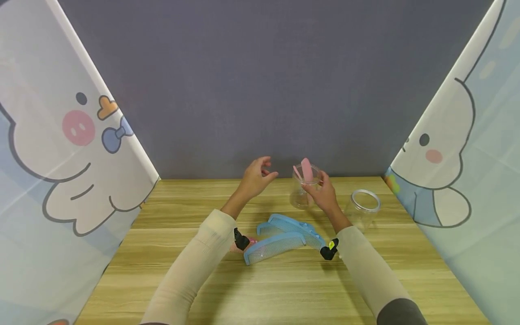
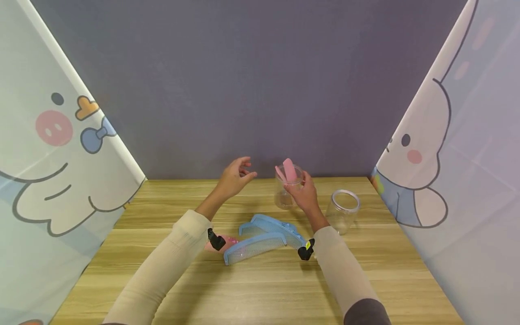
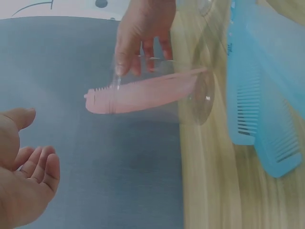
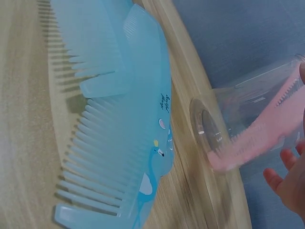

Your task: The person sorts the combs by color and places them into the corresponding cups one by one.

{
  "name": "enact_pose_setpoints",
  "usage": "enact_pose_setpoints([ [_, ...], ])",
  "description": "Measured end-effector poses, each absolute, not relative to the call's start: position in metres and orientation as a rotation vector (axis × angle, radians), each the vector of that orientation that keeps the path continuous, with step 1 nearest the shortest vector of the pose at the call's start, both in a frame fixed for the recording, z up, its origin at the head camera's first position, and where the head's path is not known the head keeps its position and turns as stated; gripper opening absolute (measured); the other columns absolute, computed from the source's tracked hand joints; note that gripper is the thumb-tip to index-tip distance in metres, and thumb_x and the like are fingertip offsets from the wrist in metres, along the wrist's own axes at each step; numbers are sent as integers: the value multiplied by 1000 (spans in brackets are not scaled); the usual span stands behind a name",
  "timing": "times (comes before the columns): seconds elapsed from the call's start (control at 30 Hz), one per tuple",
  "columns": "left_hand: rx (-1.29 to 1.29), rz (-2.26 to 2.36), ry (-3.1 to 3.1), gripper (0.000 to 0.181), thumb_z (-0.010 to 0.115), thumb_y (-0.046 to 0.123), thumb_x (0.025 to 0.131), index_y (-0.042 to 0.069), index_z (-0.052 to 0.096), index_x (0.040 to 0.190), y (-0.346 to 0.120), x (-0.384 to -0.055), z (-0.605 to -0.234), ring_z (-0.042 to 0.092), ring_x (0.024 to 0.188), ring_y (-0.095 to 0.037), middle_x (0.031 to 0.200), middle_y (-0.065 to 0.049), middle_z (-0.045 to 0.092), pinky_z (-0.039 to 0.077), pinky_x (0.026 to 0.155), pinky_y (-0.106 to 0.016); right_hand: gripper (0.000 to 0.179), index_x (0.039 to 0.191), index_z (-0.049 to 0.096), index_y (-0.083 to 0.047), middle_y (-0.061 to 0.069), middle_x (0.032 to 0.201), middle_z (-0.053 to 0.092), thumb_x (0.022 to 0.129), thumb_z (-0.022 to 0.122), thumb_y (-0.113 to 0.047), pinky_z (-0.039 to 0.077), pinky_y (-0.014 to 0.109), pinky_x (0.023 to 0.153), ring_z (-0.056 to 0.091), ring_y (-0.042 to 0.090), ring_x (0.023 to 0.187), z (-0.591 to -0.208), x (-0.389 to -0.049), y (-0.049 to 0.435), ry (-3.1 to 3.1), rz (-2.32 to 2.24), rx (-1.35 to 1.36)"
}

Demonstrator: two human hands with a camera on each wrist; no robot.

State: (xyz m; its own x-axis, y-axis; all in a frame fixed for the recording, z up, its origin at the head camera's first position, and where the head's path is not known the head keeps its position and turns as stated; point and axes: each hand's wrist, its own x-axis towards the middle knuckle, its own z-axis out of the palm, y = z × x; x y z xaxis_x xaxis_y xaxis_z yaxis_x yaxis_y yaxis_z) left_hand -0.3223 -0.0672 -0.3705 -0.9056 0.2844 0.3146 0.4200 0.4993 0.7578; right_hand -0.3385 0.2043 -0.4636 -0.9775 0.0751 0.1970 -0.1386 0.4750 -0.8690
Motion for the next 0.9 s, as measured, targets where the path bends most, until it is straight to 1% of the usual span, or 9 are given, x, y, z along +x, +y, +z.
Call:
enact_pose_setpoints([
  [0.23, -598, -1365, -2658, 60, 70, 25, 98, 5, 47, 149, -75, -323, -383, 63, 113, -30, 139, -17, 57, 56, 92, -43, 93, 161, 21, -7, 22, 163, 32, 92, 74, -38, 37, 61, 115, 37, 45, 145, -465, -339, 204, -2508, 1520, 57],
  [0.47, -587, -1367, -2739, 60, 69, 27, 98, 5, 47, 149, -90, -320, -395, 60, 122, -35, 143, -17, 53, 54, 98, -48, 92, 160, 23, -7, 22, 161, 33, 91, 75, -38, 39, 60, 113, 39, 44, 143, -465, -339, 205, -2495, 1527, 57],
  [0.6, -599, -1353, -2764, 58, 68, 28, 98, 5, 49, 148, -99, -319, -404, 59, 122, -35, 143, -18, 52, 55, 96, -48, 91, 160, 23, -7, 22, 161, 33, 91, 75, -38, 38, 59, 114, 39, 43, 143, -466, -340, 205, -2497, 1518, 66],
  [0.73, -604, -1314, -2790, 57, 69, 25, 97, 4, 50, 147, -107, -319, -412, 60, 120, -36, 141, -19, 54, 55, 96, -48, 91, 160, 23, -7, 22, 161, 33, 92, 74, -39, 38, 59, 115, 40, 42, 143, -466, -340, 206, -2507, 1502, 65],
  [0.9, -598, -1240, -2846, 58, 68, 24, 98, 4, 49, 148, -118, -315, -419, 60, 122, -37, 143, -19, 54, 54, 97, -49, 93, 162, 20, -7, 21, 162, 32, 92, 74, -39, 38, 62, 113, 38, 44, 144, -464, -338, 206, -2504, 1515, 80],
])
